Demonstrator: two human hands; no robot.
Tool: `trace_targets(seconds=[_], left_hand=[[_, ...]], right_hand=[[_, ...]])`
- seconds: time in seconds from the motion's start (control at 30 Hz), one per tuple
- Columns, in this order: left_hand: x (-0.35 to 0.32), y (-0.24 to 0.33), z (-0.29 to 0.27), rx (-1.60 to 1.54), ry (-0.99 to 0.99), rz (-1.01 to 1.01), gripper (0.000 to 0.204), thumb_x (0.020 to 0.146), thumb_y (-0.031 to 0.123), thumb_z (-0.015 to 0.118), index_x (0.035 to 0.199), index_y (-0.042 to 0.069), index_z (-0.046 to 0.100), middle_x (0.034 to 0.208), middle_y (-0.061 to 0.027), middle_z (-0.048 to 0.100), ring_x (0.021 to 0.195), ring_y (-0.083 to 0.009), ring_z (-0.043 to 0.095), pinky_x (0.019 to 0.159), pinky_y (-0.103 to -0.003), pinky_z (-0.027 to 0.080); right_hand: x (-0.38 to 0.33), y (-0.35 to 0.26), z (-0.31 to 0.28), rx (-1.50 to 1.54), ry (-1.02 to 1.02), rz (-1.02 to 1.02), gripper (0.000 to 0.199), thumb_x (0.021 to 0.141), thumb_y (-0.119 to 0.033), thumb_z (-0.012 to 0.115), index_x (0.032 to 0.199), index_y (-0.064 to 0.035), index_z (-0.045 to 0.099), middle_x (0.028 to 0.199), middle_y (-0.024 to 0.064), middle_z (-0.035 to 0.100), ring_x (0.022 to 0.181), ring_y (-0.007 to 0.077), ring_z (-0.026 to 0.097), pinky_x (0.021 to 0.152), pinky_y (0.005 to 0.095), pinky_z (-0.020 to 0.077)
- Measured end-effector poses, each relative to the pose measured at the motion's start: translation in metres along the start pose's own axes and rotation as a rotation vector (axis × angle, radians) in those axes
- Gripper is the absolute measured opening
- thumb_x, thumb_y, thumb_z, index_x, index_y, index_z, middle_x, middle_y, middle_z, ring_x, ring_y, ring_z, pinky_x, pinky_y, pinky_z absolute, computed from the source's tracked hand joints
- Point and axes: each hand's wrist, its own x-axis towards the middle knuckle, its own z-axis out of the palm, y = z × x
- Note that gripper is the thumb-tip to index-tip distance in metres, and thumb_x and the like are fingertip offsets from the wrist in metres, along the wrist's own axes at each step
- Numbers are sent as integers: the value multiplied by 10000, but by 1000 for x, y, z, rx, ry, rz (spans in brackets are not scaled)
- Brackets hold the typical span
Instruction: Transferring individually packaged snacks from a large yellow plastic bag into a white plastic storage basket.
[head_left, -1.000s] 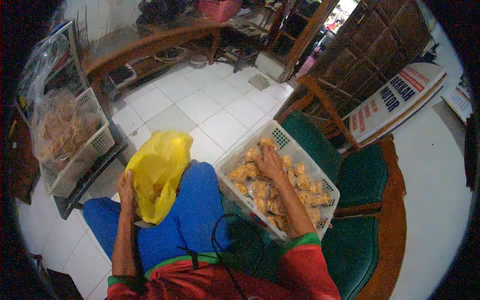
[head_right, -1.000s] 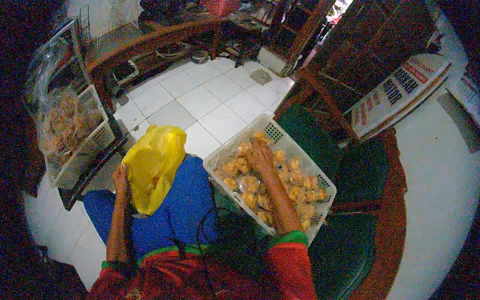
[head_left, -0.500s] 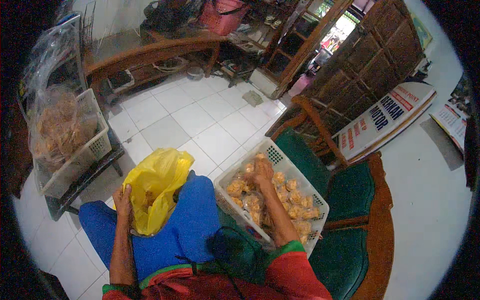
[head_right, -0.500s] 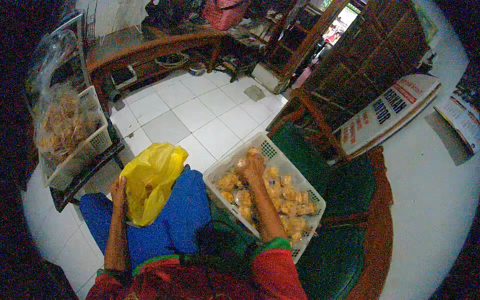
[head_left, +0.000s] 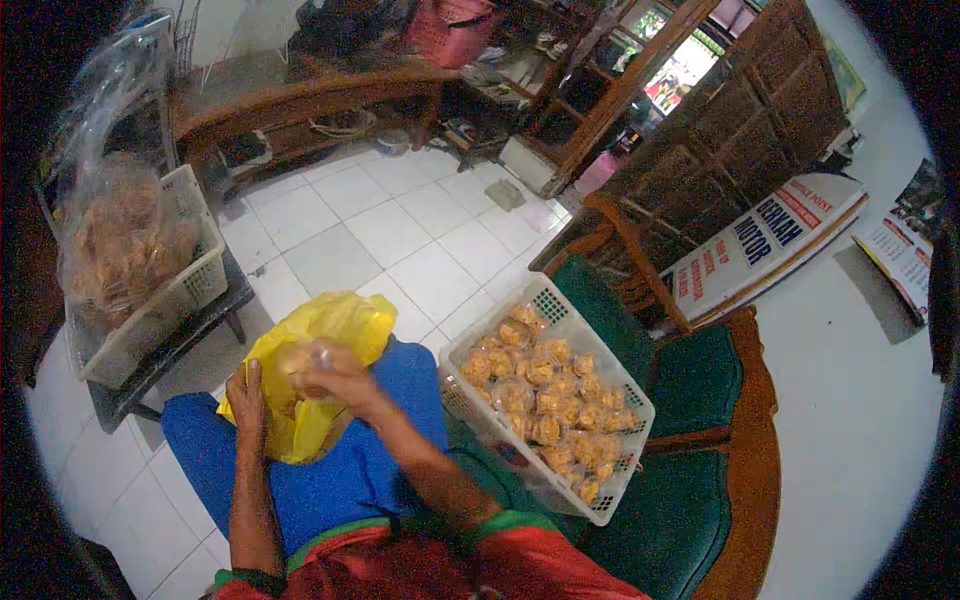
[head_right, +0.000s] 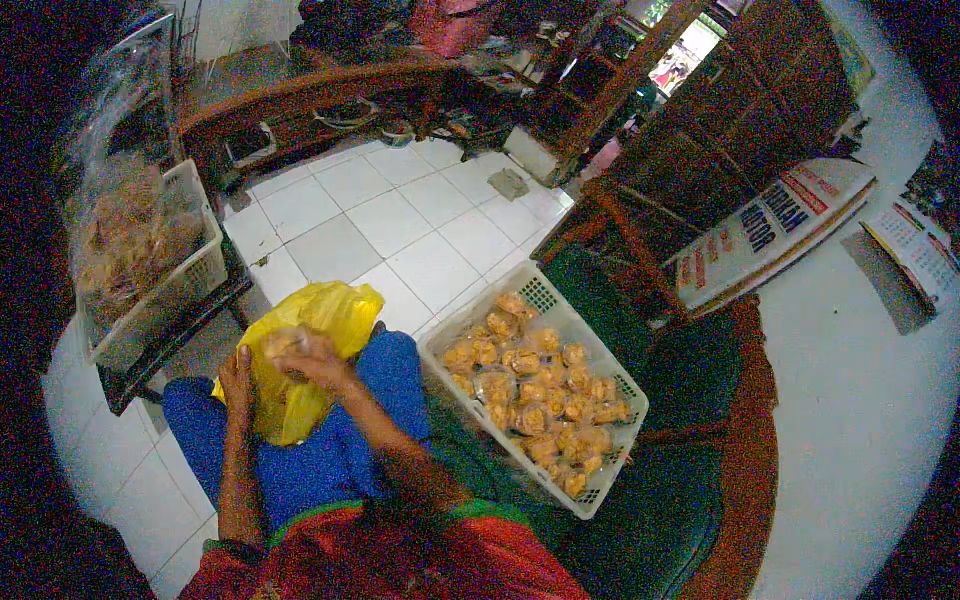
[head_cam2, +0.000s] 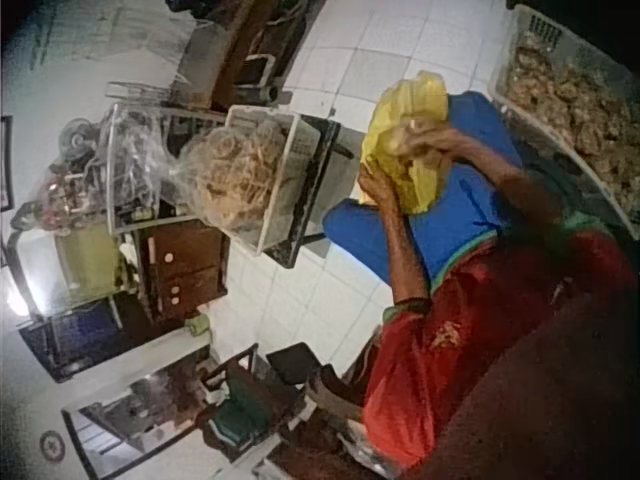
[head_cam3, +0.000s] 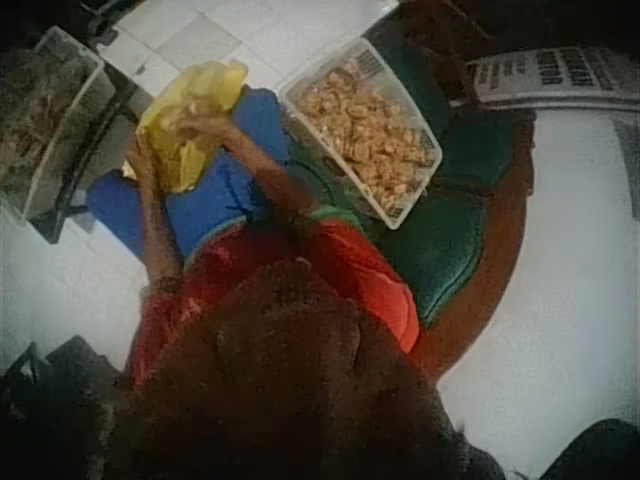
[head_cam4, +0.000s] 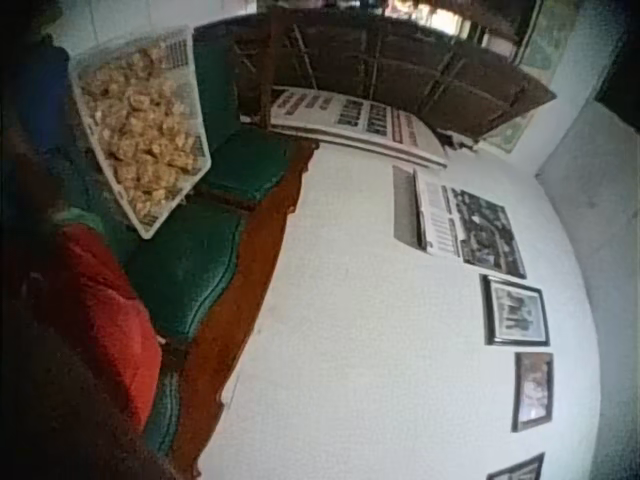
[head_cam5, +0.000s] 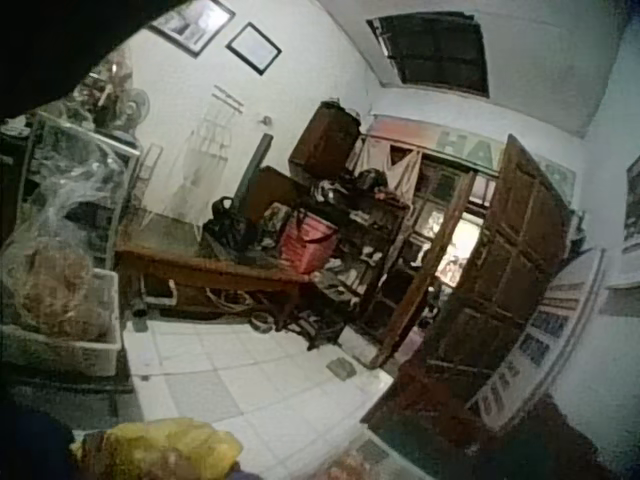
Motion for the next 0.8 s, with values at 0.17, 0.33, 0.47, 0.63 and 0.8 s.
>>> trace_targets(seconds=[0.17,0.33,0.47,0.63,0.8], left_hand=[[-3,13,-10,-6,79,54,373,941,302,501,901,-45,634,779,-59,620,687,-135,534,629,-297,441],[14,-40,-53,90,334,7,398,952,312,484,912,-53,640,783,-64,636,671,-131,541,615,-287,445],[19,-41,-49,328,331,64,414,952,338,471,958,-45,628,820,-80,643,676,-149,556,624,-305,458],[16,-19,-41,117,270,26,448,956,356,445,958,-58,616,799,-105,631,669,-176,555,626,-341,454],[43,-63,-95,51,208,3,452,953,355,451,916,-62,622,765,-94,622,660,-169,548,615,-341,448]], right_hand=[[34,153,42,612,-36,441,374,725,-216,748,1048,-82,614,907,35,640,796,137,618,669,286,525],[28,196,55,188,186,563,289,750,-232,680,960,-34,662,883,62,657,741,180,608,632,328,492],[50,253,54,-32,169,734,449,718,-333,706,1035,-27,622,946,118,641,781,241,604,688,359,498],[37,248,56,-633,-37,130,543,726,-361,716,1144,-47,568,1050,186,610,830,292,632,684,420,529],[7,181,39,-1141,-15,-182,657,696,-513,684,1180,-82,579,1065,195,625,957,327,620,804,434,498]])
